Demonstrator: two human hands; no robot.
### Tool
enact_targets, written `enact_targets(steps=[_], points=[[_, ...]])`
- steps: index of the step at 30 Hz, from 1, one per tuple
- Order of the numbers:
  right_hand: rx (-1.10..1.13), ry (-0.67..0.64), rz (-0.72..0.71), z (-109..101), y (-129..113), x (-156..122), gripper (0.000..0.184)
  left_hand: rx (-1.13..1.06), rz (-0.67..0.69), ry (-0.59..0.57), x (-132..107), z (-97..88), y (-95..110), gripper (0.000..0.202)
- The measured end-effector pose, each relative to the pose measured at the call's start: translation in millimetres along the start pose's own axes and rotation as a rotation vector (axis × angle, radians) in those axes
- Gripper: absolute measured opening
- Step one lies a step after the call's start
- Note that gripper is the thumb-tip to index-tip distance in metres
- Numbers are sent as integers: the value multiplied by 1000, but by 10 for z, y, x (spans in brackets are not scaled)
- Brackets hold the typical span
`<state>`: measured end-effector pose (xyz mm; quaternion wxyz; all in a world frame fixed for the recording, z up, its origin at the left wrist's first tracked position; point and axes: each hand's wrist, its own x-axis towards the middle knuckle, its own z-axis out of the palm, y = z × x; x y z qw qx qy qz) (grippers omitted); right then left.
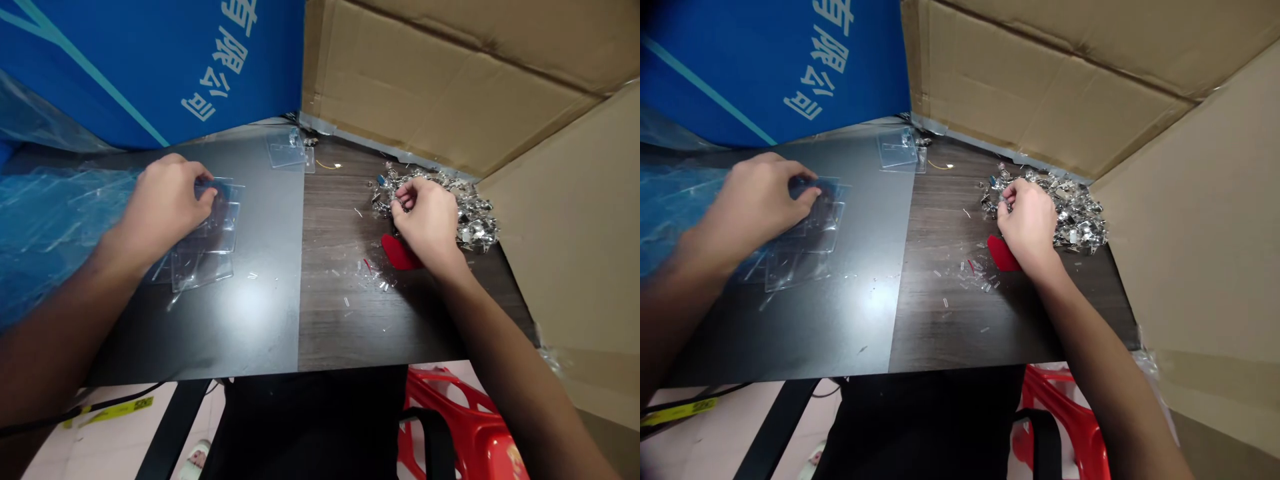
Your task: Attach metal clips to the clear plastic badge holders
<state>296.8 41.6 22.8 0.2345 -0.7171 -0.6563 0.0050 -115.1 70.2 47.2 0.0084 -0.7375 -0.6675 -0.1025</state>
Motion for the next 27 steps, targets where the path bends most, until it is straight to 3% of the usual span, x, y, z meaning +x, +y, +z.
enact_targets(steps=[4, 10, 14, 18, 27], points=[[21, 52, -48, -7, -36, -18, 30, 8, 25, 4, -39, 10, 97, 45], [-25, 59, -47, -10, -62, -47, 22, -18, 149, 7, -81, 53, 164, 46], [5, 83, -50, -25, -74, -44, 20, 110, 46, 20, -150, -4, 233, 50], [22, 91, -51, -56, -102, -45, 19, 154, -51, -72, -194, -84, 318, 59], [69, 108, -61, -119, -213, -92, 33, 29, 28, -16, -233, -92, 447, 61]])
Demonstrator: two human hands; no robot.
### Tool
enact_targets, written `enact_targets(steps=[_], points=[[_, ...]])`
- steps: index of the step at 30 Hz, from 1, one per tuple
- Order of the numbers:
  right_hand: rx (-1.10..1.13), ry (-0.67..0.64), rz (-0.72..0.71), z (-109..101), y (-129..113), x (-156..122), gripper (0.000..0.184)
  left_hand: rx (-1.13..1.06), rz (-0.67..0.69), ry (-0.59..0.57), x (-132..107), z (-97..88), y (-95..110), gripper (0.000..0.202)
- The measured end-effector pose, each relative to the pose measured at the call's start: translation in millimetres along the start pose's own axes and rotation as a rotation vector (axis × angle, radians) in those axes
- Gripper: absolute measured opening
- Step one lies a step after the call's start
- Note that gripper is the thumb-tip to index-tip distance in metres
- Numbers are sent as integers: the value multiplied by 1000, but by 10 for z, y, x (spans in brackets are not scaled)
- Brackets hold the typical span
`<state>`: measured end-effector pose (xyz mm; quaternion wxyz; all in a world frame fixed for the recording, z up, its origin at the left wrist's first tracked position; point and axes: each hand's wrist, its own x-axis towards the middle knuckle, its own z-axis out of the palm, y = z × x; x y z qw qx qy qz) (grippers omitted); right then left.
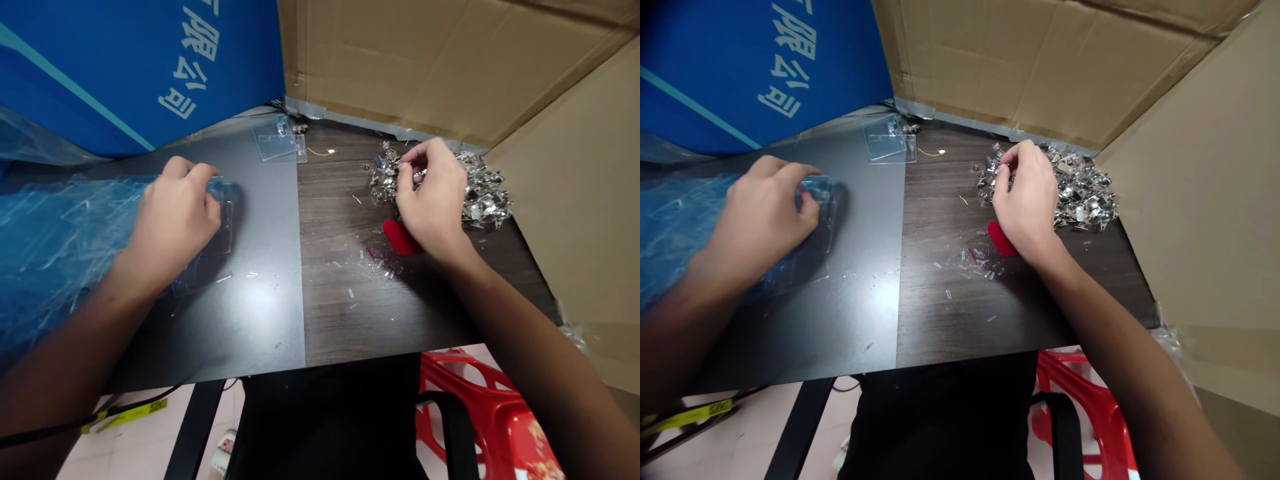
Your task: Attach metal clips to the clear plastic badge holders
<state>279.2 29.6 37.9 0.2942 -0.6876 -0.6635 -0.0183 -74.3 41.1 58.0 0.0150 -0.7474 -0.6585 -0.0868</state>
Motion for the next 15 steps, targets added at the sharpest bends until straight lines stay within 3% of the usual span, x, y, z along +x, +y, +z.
enact_targets(steps=[6, 11, 15], points=[[82, 86, 6, 21, 6, -18, 26, -117, 95, 101, 21, 64, -47, 61], [219, 242, -61, 122, 104, -3, 19, -193, 264, 368, 97, 204, -153, 48], [321, 281, -99, 124, 83, -10, 22, -279, 427, 540, 94, 234, -121, 37]])
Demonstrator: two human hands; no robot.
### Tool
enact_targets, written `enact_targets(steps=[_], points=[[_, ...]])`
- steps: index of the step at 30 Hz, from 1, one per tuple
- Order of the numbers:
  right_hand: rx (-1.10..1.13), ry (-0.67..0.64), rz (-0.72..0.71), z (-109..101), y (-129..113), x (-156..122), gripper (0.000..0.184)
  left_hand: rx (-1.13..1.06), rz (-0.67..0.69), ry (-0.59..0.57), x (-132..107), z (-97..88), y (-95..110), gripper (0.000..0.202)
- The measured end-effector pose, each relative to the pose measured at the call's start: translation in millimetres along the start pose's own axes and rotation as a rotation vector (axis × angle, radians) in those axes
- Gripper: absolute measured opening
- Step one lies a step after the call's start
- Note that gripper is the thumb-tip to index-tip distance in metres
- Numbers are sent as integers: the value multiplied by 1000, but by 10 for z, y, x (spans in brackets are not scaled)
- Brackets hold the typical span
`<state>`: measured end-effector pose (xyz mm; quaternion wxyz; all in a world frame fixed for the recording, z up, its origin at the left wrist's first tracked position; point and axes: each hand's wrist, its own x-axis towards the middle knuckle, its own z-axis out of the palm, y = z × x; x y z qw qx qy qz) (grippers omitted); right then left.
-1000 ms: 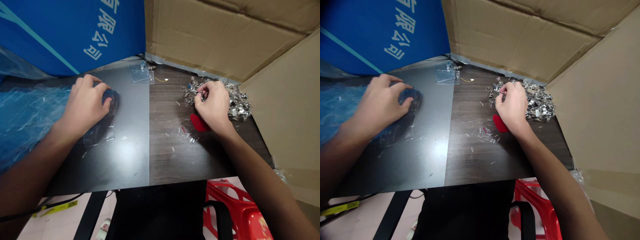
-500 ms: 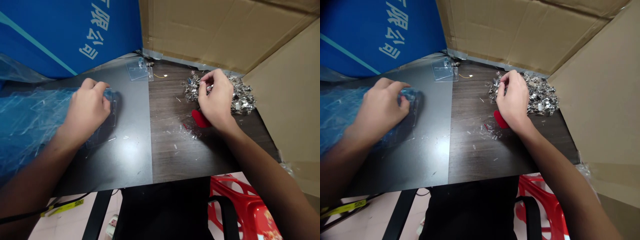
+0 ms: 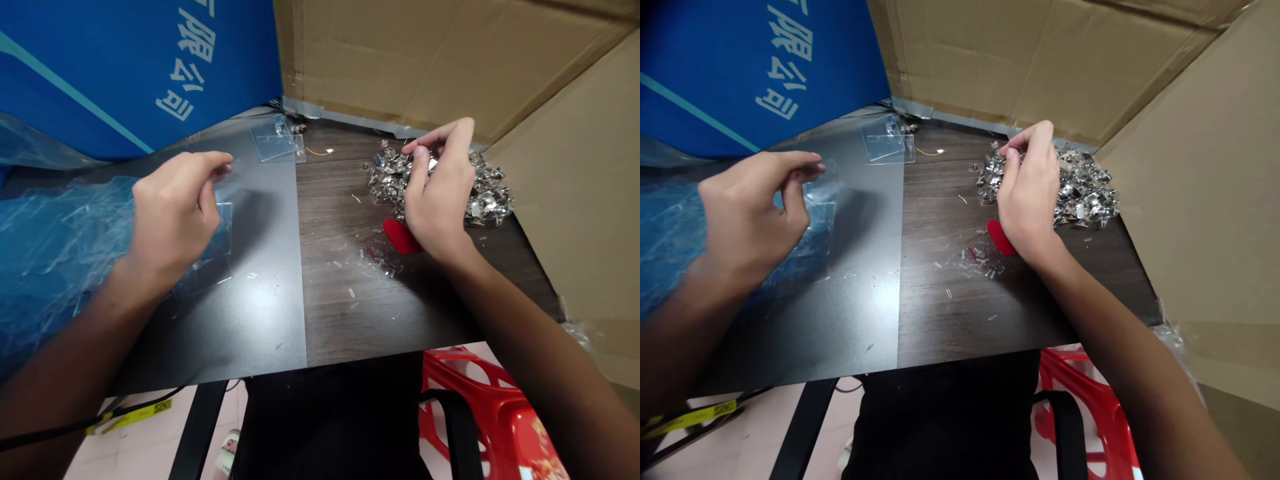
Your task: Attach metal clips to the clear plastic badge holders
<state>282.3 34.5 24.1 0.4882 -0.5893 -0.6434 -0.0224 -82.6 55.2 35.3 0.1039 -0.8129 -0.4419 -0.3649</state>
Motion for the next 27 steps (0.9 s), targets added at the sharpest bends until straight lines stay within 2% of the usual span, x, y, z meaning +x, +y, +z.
enact_targets(steps=[3, 5, 11, 15, 18, 22, 24, 27], points=[[55, 25, -27, -7, -47, -9, 21, -100, 115, 74, -17, 18, 106, 39], [91, 25, -41, -9, -64, -17, 18, -197, 130, 92, -42, 33, 203, 43], [142, -53, -148, 8, -91, -48, 9, -429, 100, 1, -116, 41, 532, 41], [182, -198, -237, 9, -198, -119, 13, -552, 42, -54, -150, 19, 692, 29], [257, -400, -259, -24, -328, -200, 20, -643, -57, -81, -178, -1, 779, 21], [393, -670, -379, -73, -484, -303, 20, -732, -71, -105, -211, -19, 859, 17], [436, -698, -442, -83, -525, -339, 17, -755, -66, -113, -218, -23, 883, 17], [449, -644, -476, -78, -539, -370, 15, -759, -52, -68, -217, -20, 897, 18]])
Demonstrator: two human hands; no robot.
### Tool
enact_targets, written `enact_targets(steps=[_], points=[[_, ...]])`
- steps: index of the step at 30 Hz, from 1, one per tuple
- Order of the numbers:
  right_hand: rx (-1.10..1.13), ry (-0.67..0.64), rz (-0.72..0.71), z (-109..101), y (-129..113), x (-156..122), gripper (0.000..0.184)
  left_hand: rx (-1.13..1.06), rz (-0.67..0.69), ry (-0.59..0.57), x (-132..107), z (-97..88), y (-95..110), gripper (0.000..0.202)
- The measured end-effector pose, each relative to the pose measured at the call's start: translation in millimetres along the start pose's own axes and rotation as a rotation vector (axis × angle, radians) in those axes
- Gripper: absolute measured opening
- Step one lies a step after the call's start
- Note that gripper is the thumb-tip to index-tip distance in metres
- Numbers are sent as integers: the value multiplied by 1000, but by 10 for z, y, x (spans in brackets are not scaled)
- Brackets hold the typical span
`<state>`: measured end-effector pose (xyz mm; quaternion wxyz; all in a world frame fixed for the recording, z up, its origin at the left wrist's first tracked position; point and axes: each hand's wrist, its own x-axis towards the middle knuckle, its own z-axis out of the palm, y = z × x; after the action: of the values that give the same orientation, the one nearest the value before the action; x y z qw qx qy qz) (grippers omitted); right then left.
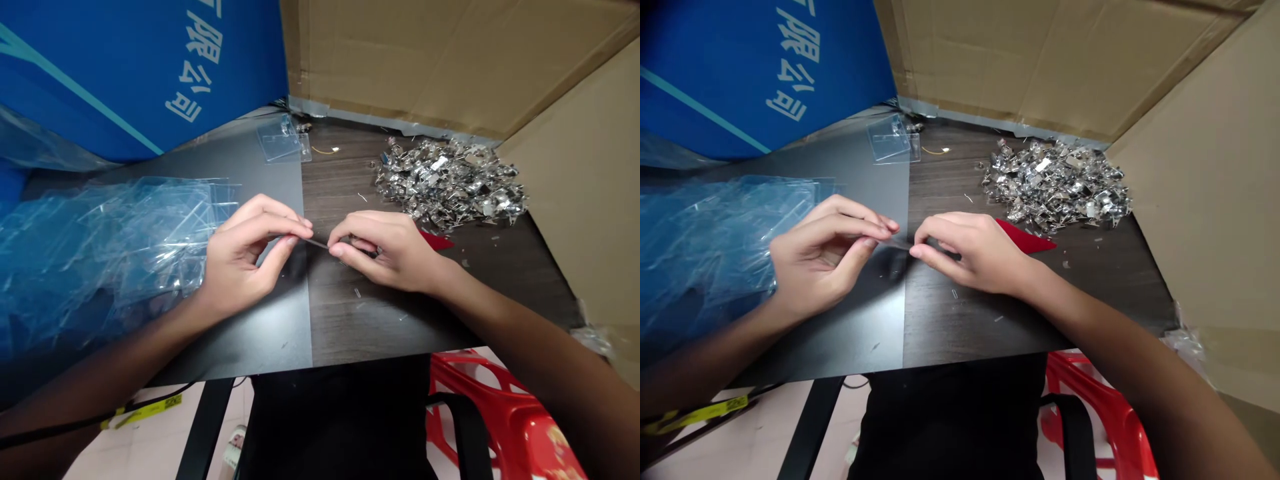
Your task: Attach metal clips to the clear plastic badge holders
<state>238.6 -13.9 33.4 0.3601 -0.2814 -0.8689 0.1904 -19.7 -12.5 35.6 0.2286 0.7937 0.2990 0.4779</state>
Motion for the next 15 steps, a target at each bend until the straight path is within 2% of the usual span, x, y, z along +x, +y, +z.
enact_targets(steps=[4, 5, 7, 10, 12, 15], points=[[-47, 40, -27, 37, 37, -8, 8, -7, 14, -17, -4, -1, -30, 13], [-62, 60, -37, 47, 48, -8, 5, -17, 23, -46, -6, -6, -41, 11], [-87, 116, -46, 62, 64, -3, 10, -39, 57, -127, -12, -23, -58, 8], [-91, 196, -48, 64, 70, 7, 13, -51, 78, -256, -17, -46, -55, 14], [-83, 216, -66, 61, 71, 12, 14, -35, 36, -319, -23, -42, -37, 15], [-62, 192, -121, 68, 79, 13, 16, -4, -112, -336, -45, 0, -18, 15]])
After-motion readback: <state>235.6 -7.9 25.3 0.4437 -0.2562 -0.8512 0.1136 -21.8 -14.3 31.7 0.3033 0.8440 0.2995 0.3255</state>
